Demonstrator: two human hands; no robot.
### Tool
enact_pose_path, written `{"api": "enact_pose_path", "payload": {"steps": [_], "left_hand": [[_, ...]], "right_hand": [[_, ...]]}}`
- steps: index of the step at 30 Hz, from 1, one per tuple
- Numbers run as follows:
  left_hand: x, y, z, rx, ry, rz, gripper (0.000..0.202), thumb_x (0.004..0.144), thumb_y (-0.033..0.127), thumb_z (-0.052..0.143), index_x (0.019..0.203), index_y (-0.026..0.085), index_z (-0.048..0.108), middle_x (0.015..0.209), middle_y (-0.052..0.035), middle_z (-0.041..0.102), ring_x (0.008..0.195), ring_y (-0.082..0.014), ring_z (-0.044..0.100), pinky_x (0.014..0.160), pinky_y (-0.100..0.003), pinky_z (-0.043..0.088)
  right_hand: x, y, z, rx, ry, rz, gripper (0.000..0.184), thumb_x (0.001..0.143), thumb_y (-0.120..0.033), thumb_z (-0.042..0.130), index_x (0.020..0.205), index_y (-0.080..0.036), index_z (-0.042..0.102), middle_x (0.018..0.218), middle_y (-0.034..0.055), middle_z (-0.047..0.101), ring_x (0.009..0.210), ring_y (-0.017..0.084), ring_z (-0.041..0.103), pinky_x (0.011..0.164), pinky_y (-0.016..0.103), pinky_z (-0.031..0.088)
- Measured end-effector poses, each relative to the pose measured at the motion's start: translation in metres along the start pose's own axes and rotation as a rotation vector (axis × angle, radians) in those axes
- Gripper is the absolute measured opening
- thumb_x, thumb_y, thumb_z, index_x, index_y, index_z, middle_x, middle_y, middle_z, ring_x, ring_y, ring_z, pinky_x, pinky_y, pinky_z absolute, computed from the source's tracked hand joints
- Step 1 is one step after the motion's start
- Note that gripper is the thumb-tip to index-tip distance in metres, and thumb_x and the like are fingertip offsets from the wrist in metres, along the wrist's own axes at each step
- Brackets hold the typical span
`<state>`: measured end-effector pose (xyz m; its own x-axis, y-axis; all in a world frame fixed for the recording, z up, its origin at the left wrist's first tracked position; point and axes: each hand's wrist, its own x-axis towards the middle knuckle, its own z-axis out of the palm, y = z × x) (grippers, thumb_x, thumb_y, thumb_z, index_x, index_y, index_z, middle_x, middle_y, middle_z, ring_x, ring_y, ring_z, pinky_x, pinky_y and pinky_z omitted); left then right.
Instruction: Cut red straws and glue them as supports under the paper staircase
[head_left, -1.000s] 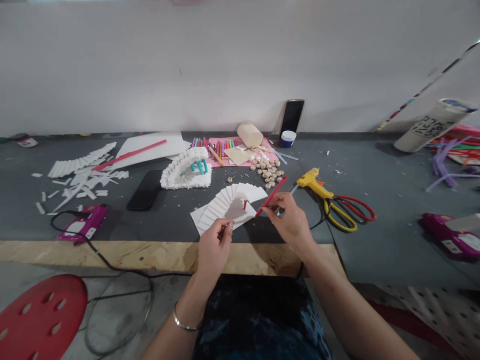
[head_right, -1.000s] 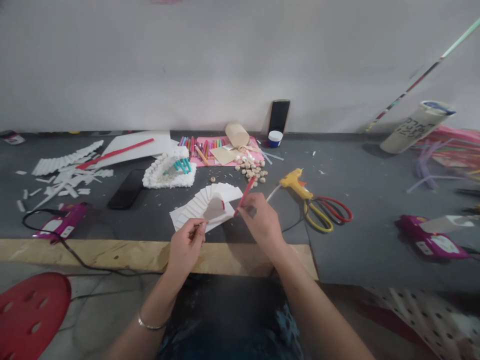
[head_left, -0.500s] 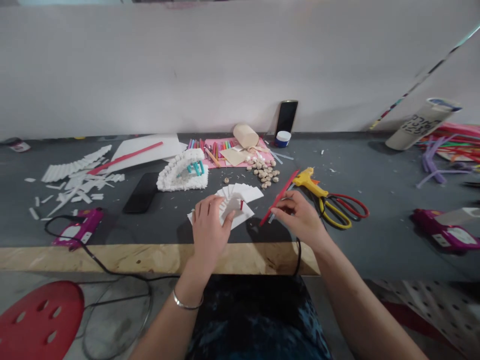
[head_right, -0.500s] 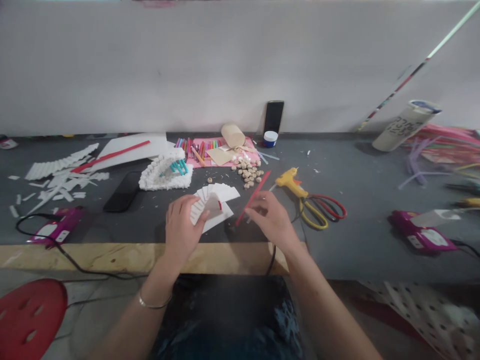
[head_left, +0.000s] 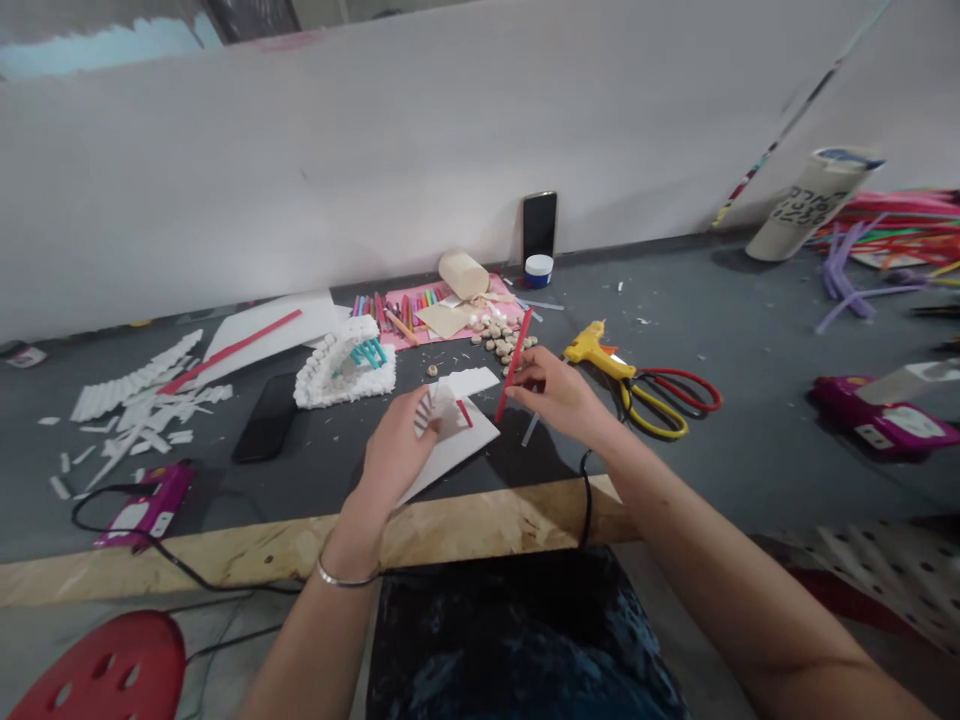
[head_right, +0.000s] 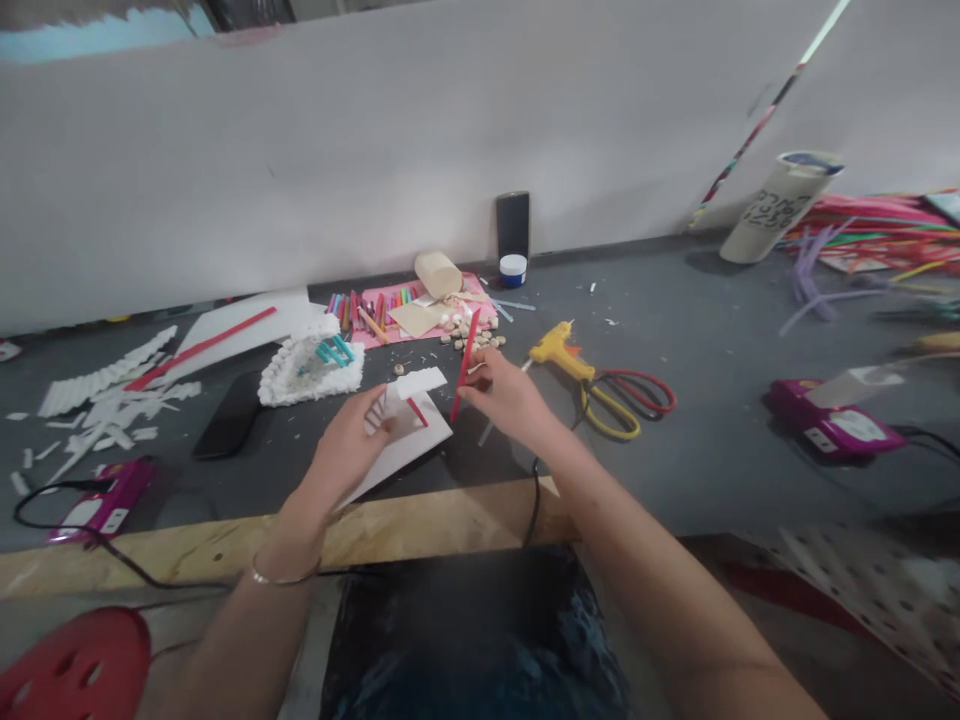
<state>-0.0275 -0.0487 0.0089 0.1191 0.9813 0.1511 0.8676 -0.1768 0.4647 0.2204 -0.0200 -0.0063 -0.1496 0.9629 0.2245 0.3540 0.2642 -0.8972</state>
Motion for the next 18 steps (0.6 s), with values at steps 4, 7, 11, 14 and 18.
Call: {"api": "enact_pose_path", "payload": {"steps": [4, 7, 11, 14, 18], "left_hand": [[0.003, 0.0, -0.014, -0.252, -0.123, -0.034, 0.051, 0.084, 0.041, 0.059, 0.131, 0.02, 0.055, 0.128, -0.0111, 0.063, 0.111, -0.0249, 0.062, 0.095, -0.036, 0.048], [0.003, 0.001, -0.023, -0.37, -0.23, -0.117, 0.055, 0.081, 0.047, 0.062, 0.129, 0.021, 0.057, 0.126, -0.0111, 0.065, 0.11, -0.0253, 0.063, 0.091, -0.034, 0.051], [0.002, 0.007, -0.035, -0.431, -0.335, -0.179, 0.061, 0.076, 0.049, 0.066, 0.129, 0.021, 0.057, 0.134, -0.0104, 0.06, 0.119, -0.0282, 0.059, 0.099, -0.038, 0.048], [0.003, 0.015, -0.045, -0.496, -0.392, -0.181, 0.07, 0.076, 0.054, 0.065, 0.134, 0.015, 0.053, 0.14, -0.014, 0.054, 0.124, -0.0316, 0.054, 0.101, -0.041, 0.047], [-0.001, 0.031, -0.055, -0.553, -0.397, -0.21, 0.069, 0.077, 0.057, 0.064, 0.13, 0.013, 0.056, 0.132, -0.014, 0.061, 0.119, -0.033, 0.058, 0.095, -0.041, 0.05]], "right_hand": [[0.005, -0.01, -0.006, 0.167, -0.063, 0.044, 0.032, 0.076, -0.034, 0.067, 0.1, -0.024, 0.047, 0.081, -0.0005, 0.068, 0.076, 0.018, 0.062, 0.074, 0.034, 0.046], [0.006, -0.022, -0.016, 0.244, -0.084, 0.058, 0.034, 0.076, -0.035, 0.069, 0.101, -0.024, 0.049, 0.083, 0.0001, 0.068, 0.078, 0.017, 0.063, 0.075, 0.034, 0.047], [0.003, -0.042, -0.03, 0.3, -0.049, 0.004, 0.035, 0.076, -0.037, 0.071, 0.101, -0.022, 0.051, 0.08, -0.0004, 0.065, 0.074, 0.015, 0.061, 0.07, 0.031, 0.047], [-0.003, -0.059, -0.036, 0.302, 0.021, -0.122, 0.031, 0.08, -0.034, 0.069, 0.102, -0.023, 0.051, 0.077, -0.0021, 0.062, 0.071, 0.013, 0.058, 0.067, 0.029, 0.046], [-0.012, -0.079, -0.039, 0.174, 0.082, -0.254, 0.028, 0.083, -0.03, 0.067, 0.105, -0.024, 0.05, 0.08, -0.0013, 0.064, 0.069, 0.013, 0.056, 0.066, 0.029, 0.045]]}}
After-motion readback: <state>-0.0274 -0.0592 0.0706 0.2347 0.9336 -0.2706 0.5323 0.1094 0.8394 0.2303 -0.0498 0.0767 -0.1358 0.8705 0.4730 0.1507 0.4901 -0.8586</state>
